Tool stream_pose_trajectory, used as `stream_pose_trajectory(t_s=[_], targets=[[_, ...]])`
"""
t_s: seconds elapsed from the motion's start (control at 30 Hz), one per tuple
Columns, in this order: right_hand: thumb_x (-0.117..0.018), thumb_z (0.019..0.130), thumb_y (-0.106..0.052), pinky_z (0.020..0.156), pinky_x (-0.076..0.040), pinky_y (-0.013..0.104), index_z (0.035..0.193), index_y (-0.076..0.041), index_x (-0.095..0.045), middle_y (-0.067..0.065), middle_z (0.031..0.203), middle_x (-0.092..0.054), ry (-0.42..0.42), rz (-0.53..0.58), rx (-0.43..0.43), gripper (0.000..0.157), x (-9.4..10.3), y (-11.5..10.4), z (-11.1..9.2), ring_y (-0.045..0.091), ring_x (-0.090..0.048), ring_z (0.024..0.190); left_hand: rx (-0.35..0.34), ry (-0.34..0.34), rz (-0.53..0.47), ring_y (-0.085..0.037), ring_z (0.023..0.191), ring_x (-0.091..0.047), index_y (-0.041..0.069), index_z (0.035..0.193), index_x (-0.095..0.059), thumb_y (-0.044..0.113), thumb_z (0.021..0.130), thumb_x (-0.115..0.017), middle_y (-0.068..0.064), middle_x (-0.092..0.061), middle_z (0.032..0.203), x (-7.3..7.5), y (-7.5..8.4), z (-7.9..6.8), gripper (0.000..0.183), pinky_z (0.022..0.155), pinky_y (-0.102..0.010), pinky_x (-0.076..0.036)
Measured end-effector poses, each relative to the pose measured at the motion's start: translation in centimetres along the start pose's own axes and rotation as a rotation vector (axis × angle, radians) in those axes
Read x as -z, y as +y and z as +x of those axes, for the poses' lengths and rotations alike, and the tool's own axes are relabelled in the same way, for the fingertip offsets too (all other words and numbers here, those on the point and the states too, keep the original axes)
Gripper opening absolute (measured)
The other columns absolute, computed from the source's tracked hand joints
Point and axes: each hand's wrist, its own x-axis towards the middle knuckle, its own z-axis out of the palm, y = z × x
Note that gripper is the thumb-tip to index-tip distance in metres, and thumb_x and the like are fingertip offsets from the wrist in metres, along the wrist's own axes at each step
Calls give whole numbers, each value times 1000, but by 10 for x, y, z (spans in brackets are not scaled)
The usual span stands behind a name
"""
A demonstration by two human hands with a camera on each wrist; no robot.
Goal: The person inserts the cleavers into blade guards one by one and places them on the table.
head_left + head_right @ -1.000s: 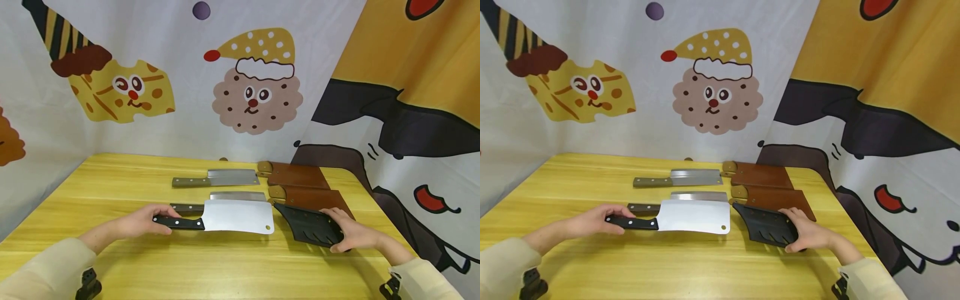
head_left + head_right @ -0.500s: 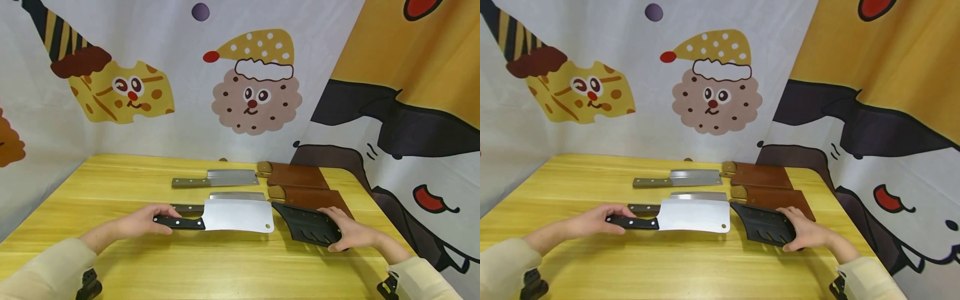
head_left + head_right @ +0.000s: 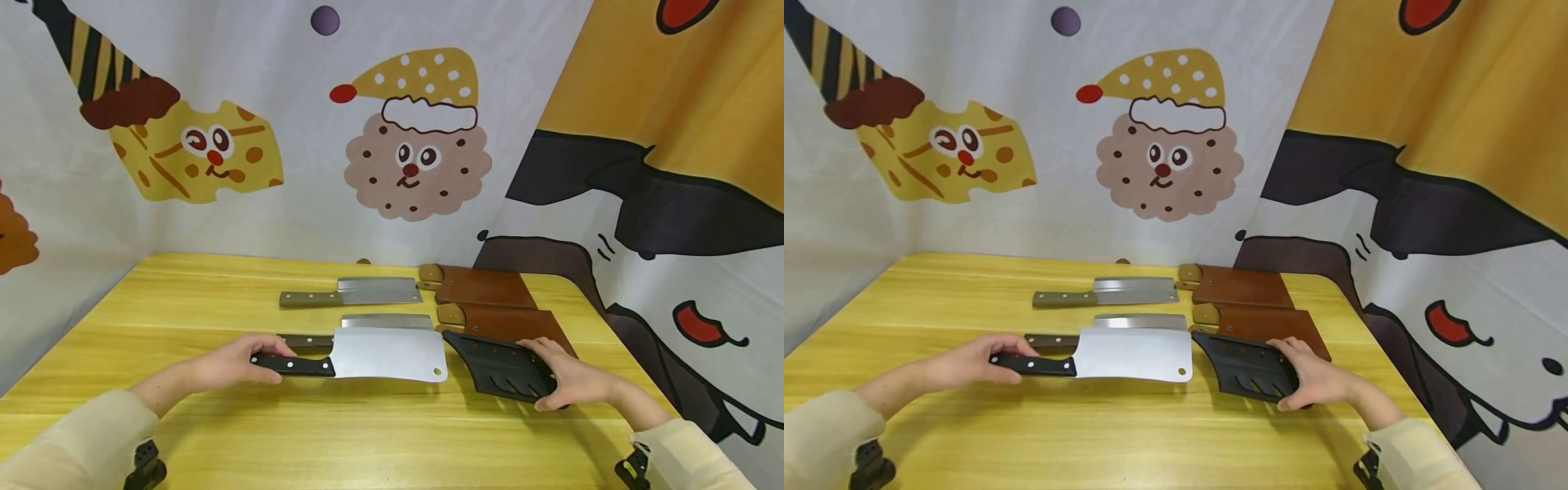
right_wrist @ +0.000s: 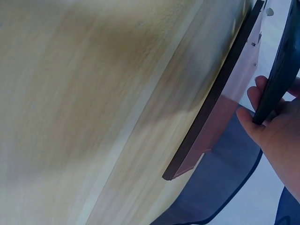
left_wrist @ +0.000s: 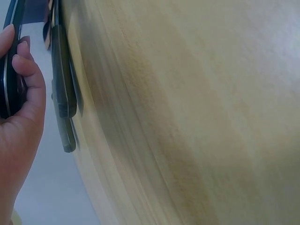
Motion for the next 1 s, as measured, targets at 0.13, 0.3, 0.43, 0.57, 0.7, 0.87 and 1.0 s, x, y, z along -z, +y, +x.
stream_pose_trajectory(t_s=[0.13, 0.3, 0.43, 0.57, 0.7, 0.87, 1.0], targets=[[-79, 63, -35, 76, -43, 47, 137, 6, -35, 16, 122, -42, -12, 1, -3, 96, -1, 1, 0, 31, -42, 107, -6, 0, -2, -8, 80, -54, -4, 114, -58, 10, 86, -65, -14, -60, 99, 0, -1, 0, 32, 67, -23, -47], [-79, 63, -36, 76, -43, 48, 138, 5, -35, 16, 123, -42, -8, -5, -9, 96, -1, 1, 1, 33, -42, 109, -12, -6, -10, -7, 81, -53, -4, 114, -58, 9, 86, -65, -15, -59, 100, 0, -2, 1, 32, 68, -23, -47], [-79, 63, -36, 76, -43, 48, 138, 5, -35, 16, 123, -42, -8, -6, -7, 96, 0, 0, 1, 33, -42, 109, -5, -13, -11, -8, 82, -54, -4, 114, -58, 10, 86, -65, -15, -60, 101, 0, -2, 1, 32, 69, -23, -47], [-79, 63, -36, 76, -43, 46, 137, 5, -35, 15, 122, -42, -3, -7, -4, 96, -1, -1, 2, 30, -43, 107, 3, -17, -6, -8, 82, -53, -4, 115, -58, 10, 86, -65, -15, -60, 102, 1, -1, 1, 33, 68, -23, -47], [-80, 63, -36, 76, -43, 45, 137, 5, -35, 14, 121, -42, 3, -11, -2, 96, -1, -1, 3, 28, -43, 105, 9, -19, -7, -8, 82, -54, -4, 115, -58, 10, 86, -65, -16, -60, 105, 2, -1, 2, 33, 68, -23, -48], [-80, 63, -36, 76, -43, 46, 137, 5, -34, 16, 124, -41, 16, -16, 4, 96, -2, -2, 5, 32, -43, 108, 14, -20, -7, -7, 80, -53, -4, 115, -58, 10, 85, -66, -15, -61, 106, 2, 1, 3, 34, 66, -23, -48], [-81, 62, -36, 76, -43, 46, 137, 5, -35, 17, 125, -41, 7, -30, 3, 97, -2, -4, 5, 34, -42, 110, 28, -32, -24, -6, 71, -52, -5, 115, -58, 11, 85, -66, -12, -62, 102, 2, 4, 3, 34, 57, -23, -48]])
